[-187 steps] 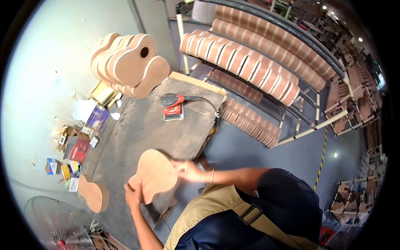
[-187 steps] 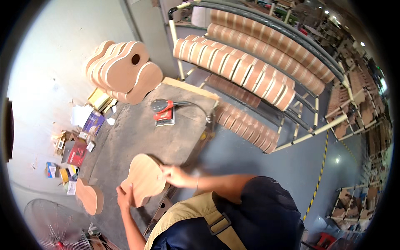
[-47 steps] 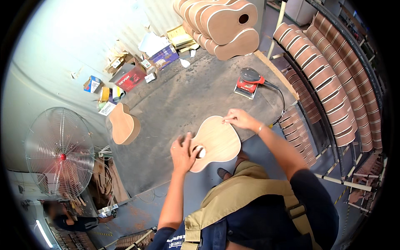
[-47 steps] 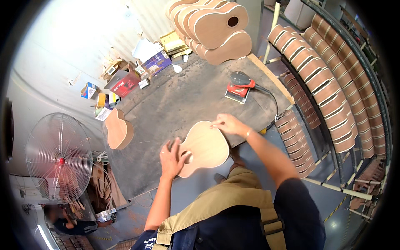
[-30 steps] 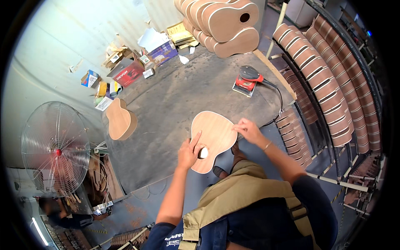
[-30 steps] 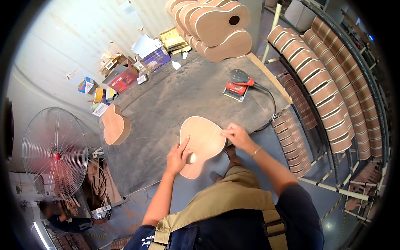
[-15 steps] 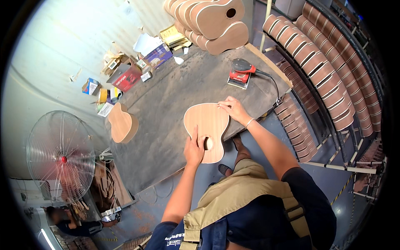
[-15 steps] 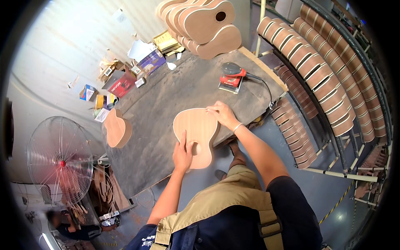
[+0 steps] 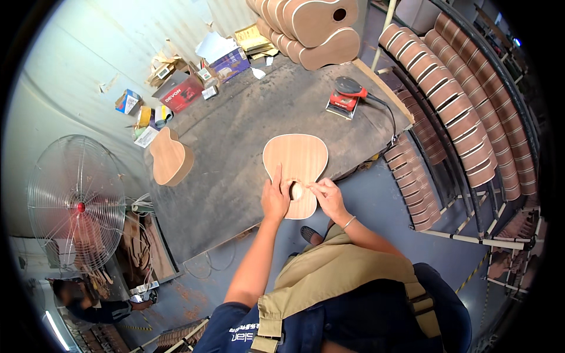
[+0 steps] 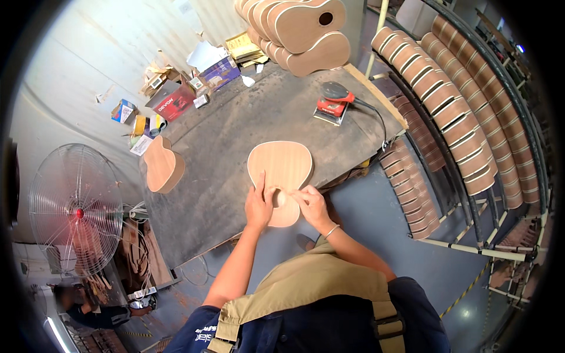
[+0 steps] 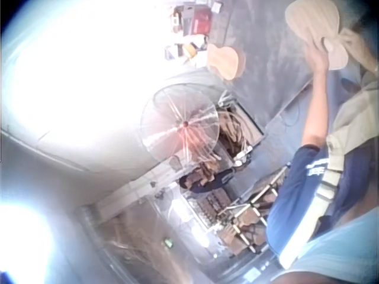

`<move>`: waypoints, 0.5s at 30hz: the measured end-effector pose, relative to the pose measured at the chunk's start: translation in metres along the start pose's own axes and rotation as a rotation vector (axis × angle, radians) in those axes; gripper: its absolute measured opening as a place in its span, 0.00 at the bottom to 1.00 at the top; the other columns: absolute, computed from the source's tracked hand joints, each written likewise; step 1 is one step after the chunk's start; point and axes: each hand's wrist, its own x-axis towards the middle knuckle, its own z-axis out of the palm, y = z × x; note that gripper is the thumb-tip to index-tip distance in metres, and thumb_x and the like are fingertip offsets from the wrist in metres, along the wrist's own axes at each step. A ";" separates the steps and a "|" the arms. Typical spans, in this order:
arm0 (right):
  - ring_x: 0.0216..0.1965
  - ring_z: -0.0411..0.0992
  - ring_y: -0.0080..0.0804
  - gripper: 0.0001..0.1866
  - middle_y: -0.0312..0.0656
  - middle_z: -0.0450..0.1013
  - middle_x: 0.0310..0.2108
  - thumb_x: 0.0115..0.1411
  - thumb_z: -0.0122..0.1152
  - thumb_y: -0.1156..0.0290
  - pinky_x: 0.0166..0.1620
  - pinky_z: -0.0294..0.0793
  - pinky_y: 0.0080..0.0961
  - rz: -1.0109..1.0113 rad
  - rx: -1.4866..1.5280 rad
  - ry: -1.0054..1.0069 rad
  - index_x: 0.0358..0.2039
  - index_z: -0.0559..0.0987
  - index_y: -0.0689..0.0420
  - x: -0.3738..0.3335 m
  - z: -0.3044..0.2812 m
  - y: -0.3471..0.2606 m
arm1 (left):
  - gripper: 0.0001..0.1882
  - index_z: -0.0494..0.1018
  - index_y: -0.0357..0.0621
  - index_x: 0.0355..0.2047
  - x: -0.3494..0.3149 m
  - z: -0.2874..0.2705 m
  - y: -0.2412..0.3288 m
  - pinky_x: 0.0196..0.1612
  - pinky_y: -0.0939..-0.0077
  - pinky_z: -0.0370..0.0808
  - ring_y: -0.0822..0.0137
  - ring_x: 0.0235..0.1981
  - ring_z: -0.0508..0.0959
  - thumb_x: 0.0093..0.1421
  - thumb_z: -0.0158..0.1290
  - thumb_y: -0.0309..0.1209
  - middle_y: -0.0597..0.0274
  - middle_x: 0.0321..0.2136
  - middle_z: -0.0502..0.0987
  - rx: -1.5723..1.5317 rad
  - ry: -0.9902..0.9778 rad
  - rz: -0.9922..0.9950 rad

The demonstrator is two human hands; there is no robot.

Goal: The person applies glue to the edges of a wooden guitar body and attaches a thin wooden strip. They then use scissors to cut a small piece of a glue tube and apply more glue to the guitar body before attaching another strip. Finally, they place the finished guitar body onto a rack.

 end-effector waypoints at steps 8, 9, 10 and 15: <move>0.32 0.73 0.37 0.09 0.42 0.71 0.30 0.66 0.65 0.71 0.37 0.74 0.31 -0.115 -0.061 -0.256 0.44 0.89 0.52 -0.055 -0.009 -0.010 | 0.36 0.59 0.72 0.76 0.003 -0.001 -0.008 0.45 0.46 0.78 0.42 0.40 0.79 0.69 0.57 0.46 0.44 0.39 0.75 0.006 -0.030 0.008; 0.32 0.74 0.38 0.09 0.42 0.71 0.30 0.66 0.65 0.71 0.37 0.74 0.32 -0.153 -0.061 -0.375 0.44 0.89 0.52 -0.064 -0.009 -0.009 | 0.38 0.58 0.70 0.77 0.005 -0.005 -0.006 0.47 0.47 0.77 0.41 0.42 0.79 0.69 0.57 0.46 0.43 0.40 0.75 0.015 -0.077 -0.015; 0.32 0.74 0.39 0.09 0.43 0.72 0.31 0.66 0.65 0.71 0.38 0.75 0.33 -0.191 -0.061 -0.494 0.43 0.90 0.51 -0.072 -0.007 -0.009 | 0.39 0.56 0.67 0.78 0.007 -0.008 -0.003 0.49 0.48 0.77 0.41 0.43 0.79 0.69 0.57 0.46 0.42 0.41 0.75 0.025 -0.124 -0.036; 0.29 0.75 0.32 0.08 0.43 0.76 0.28 0.66 0.69 0.71 0.33 0.74 0.30 -0.108 -0.036 -0.259 0.44 0.90 0.53 -0.069 -0.034 -0.011 | 0.42 0.57 0.35 0.73 -0.019 0.003 -0.029 0.54 0.55 0.74 0.46 0.52 0.76 0.67 0.62 0.43 0.38 0.51 0.71 -0.147 0.264 0.012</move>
